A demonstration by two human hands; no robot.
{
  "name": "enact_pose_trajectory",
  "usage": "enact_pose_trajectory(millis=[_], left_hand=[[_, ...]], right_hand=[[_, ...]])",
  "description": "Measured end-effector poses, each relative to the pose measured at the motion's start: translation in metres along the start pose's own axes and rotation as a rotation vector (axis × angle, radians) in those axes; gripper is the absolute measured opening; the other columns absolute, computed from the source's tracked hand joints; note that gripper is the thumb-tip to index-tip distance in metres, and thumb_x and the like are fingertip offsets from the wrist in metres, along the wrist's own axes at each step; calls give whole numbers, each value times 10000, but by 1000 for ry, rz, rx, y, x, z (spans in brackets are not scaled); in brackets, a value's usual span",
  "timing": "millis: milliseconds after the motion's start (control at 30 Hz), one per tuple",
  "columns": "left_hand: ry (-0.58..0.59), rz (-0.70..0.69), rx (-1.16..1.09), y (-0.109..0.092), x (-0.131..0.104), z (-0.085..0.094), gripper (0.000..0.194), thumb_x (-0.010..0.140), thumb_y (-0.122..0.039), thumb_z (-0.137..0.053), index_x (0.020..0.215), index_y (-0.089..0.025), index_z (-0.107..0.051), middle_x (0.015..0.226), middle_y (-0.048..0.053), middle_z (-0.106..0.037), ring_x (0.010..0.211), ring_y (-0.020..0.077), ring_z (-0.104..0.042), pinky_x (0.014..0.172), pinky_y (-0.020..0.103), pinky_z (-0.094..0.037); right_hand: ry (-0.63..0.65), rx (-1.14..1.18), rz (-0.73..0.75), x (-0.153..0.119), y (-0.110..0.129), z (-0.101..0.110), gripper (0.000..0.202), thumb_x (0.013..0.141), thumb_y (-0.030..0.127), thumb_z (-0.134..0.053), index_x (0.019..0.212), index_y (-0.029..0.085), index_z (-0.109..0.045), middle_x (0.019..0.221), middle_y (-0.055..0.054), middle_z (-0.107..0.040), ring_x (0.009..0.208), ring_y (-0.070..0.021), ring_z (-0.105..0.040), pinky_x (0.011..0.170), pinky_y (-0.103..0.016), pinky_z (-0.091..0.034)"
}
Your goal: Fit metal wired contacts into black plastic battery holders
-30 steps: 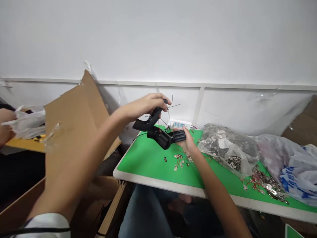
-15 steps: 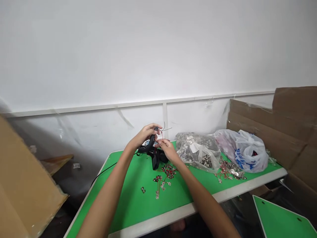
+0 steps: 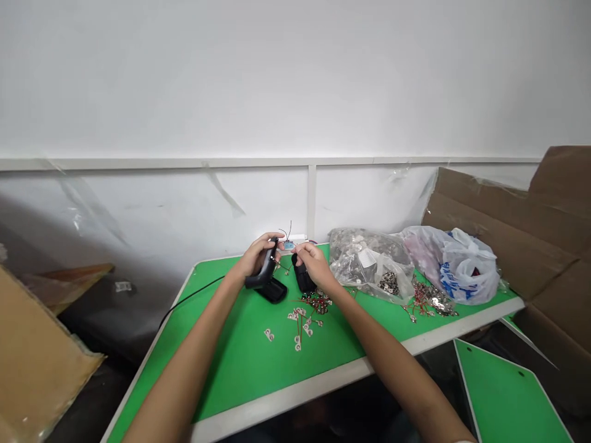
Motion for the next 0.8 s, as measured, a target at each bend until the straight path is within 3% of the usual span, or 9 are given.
enact_pose_trajectory(millis=[100, 267, 367, 533, 800], left_hand=[[-31, -10, -95, 14, -8, 1, 474, 758, -368, -803, 1167, -175, -663, 968, 38, -681, 693, 164, -649, 615, 291, -552], [-130, -8, -148, 35, -18, -2, 468, 838, -594, -753, 981, -152, -696, 866, 47, -680, 682, 159, -645, 602, 263, -535], [-231, -24, -120, 41, -19, 0, 383, 801, -497, -802, 899, -146, -684, 796, 33, -677, 651, 139, -624, 599, 243, -524], [-261, -12, -73, 44, -20, 2, 350, 745, -265, -818, 1051, -144, -700, 901, 46, -744, 757, 128, -683, 709, 216, -533], [-325, 32, -1, 42, -26, -2, 469, 772, -248, -794, 1173, -194, -557, 991, 75, -783, 834, 149, -726, 775, 239, -532]], right_hand=[[8, -91, -1, -6, 1, 2, 382, 969, 597, -608, 950, 227, -700, 683, 23, -587, 646, -173, -556, 654, -287, -424], [18, -365, 83, -16, 7, 0, 345, 1001, 529, -594, 954, 221, -742, 723, 16, -586, 672, -161, -521, 653, -283, -385], [4, -471, 111, -21, 11, -3, 348, 1005, 507, -585, 983, 215, -773, 696, 18, -567, 672, -161, -499, 653, -281, -380], [-36, -504, 95, -25, 10, -5, 362, 998, 513, -584, 944, 215, -780, 660, 18, -568, 643, -165, -487, 634, -285, -383], [-108, -435, 89, -25, 5, -1, 359, 996, 518, -585, 951, 216, -774, 694, 14, -597, 670, -175, -528, 665, -294, -403]])
Point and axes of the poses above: each hand's wrist, its own x-axis towards the middle knuckle, its own z-axis out of the back of the hand, y = z × x, the point moved 5 cm from there along x, towards the middle knuckle
